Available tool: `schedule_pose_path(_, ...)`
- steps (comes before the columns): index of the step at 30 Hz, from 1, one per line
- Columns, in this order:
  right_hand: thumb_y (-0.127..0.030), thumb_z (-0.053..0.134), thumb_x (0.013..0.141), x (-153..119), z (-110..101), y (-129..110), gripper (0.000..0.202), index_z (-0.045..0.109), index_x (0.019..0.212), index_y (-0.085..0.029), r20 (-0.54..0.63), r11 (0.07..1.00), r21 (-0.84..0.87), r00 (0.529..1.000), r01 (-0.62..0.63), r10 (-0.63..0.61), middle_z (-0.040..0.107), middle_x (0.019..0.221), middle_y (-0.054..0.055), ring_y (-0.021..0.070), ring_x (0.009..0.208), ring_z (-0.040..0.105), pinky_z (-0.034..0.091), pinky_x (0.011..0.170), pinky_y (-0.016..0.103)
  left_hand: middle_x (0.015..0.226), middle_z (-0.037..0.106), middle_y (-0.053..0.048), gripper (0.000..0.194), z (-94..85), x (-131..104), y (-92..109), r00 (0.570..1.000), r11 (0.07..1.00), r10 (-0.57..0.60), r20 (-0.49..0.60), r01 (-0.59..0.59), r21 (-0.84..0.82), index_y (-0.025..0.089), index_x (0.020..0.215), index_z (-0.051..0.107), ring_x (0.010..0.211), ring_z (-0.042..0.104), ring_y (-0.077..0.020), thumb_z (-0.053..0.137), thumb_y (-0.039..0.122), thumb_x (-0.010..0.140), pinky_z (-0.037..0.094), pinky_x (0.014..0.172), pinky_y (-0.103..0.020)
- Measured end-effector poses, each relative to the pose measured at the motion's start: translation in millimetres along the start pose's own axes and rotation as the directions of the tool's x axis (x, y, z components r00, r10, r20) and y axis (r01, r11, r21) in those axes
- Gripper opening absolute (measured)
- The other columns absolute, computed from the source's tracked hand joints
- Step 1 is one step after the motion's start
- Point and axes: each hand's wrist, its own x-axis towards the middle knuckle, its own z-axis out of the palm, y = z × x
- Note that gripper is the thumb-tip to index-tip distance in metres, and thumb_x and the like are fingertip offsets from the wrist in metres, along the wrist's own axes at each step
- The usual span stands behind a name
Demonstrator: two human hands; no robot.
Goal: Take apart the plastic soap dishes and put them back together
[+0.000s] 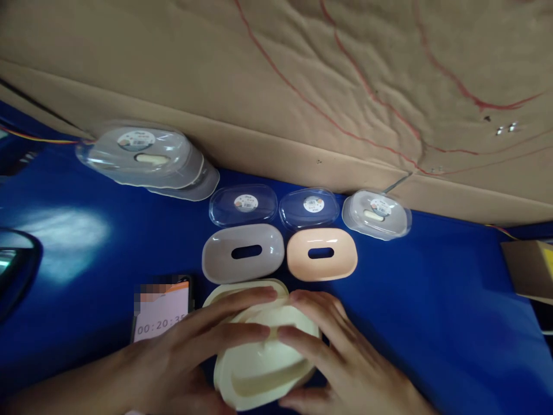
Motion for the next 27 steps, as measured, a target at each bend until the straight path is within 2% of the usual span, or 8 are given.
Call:
schedule_pose_path(4,-0.035,0.081,0.089,-12,-22,3,0.066,0.056,0.15,-0.028,0.123,0.982,0.032,0.975,-0.188,0.183,0.046,0.168,0.011,0.0312,0.155,0.05,0.057,0.117,0.041,0.174,0.041,-0.019,0.1,-4.1,4,1,0.994,0.989,0.038,0.103,-0.052,0.14,0.031,0.169,0.034,0.158,0.045,-0.0382,0.085,0.06,0.089,0.047,0.126,-0.05)
schedule_pose_path(8,-0.033,0.084,0.085,-43,-48,20,0.072,0.057,0.152,-0.035,0.184,0.922,-0.094,0.904,-0.374,0.386,0.034,0.177,0.006,0.0365,0.155,0.05,0.063,0.112,0.044,0.168,0.049,-0.02,0.098,-9.0,7,1,0.985,0.916,0.089,0.15,-0.14,0.375,0.027,0.165,0.042,0.158,0.043,-0.0404,0.092,0.052,0.085,0.019,0.134,-0.066)
schedule_pose_path(11,-0.031,0.079,0.09,-52,-46,28,0.069,0.055,0.155,-0.037,0.239,0.915,-0.125,0.883,-0.384,0.404,0.03,0.179,0.004,0.0352,0.157,0.048,0.063,0.113,0.044,0.172,0.044,-0.02,0.093,-10.0,9,0,0.98,0.838,0.031,0.195,-0.132,0.529,0.026,0.16,0.05,0.16,0.04,-0.04,0.097,0.04,0.081,0.0,0.135,-0.067)
schedule_pose_path(15,-0.032,0.071,0.097,-49,-33,29,0.064,0.052,0.158,-0.039,0.251,0.924,-0.141,0.89,-0.356,0.382,0.026,0.18,0.002,0.0338,0.157,0.048,0.062,0.114,0.048,0.174,0.041,-0.019,0.092,-7.4,10,-4,0.974,0.811,-0.033,0.223,-0.104,0.575,0.025,0.158,0.051,0.161,0.037,-0.0392,0.096,0.035,0.077,-0.006,0.134,-0.066)
schedule_pose_path(18,-0.045,0.076,0.095,-46,-36,29,0.068,0.052,0.158,-0.039,0.211,0.926,-0.147,0.903,-0.348,0.373,0.031,0.178,0.004,0.0374,0.154,0.05,0.063,0.111,0.051,0.172,0.044,-0.019,0.087,-6.4,11,-6,0.971,0.805,-0.038,0.236,-0.11,0.584,0.023,0.156,0.052,0.161,0.038,-0.0399,0.094,0.036,0.081,-0.007,0.134,-0.066)
schedule_pose_path(22,-0.05,0.07,0.1,-37,-45,43,0.061,0.053,0.157,-0.037,-0.037,0.884,-0.13,0.893,-0.45,0.449,0.042,0.172,0.007,0.0385,0.155,0.049,0.054,0.12,0.057,0.169,0.049,-0.018,0.083,-8.5,12,-4,0.965,0.79,-0.033,0.259,-0.133,0.598,0.023,0.156,0.052,0.157,0.045,-0.0393,0.092,0.036,0.084,-0.007,0.134,-0.067)
schedule_pose_path(25,-0.044,0.065,0.105,-29,-42,70,0.063,0.045,0.163,-0.033,-0.367,0.814,-0.175,0.804,-0.554,0.468,0.032,0.177,0.01,0.0415,0.163,0.034,0.031,0.131,0.068,0.167,0.051,-0.018,0.081,-10.4,12,-1,0.962,0.794,-0.022,0.273,-0.149,0.589,0.023,0.155,0.053,0.154,0.049,-0.0387,0.091,0.037,0.086,0.0,0.135,-0.066)
schedule_pose_path(27,-0.045,0.064,0.105,-26,-36,91,0.071,0.036,0.169,-0.03,-0.48,0.765,-0.218,0.749,-0.606,0.457,0.022,0.182,0.013,0.044,0.167,0.024,0.023,0.131,0.073,0.167,0.052,-0.018,0.081,-10.8,13,0,0.958,0.801,-0.019,0.285,-0.155,0.578,0.023,0.155,0.053,0.153,0.05,-0.039,0.091,0.037,0.085,0.003,0.135,-0.067)
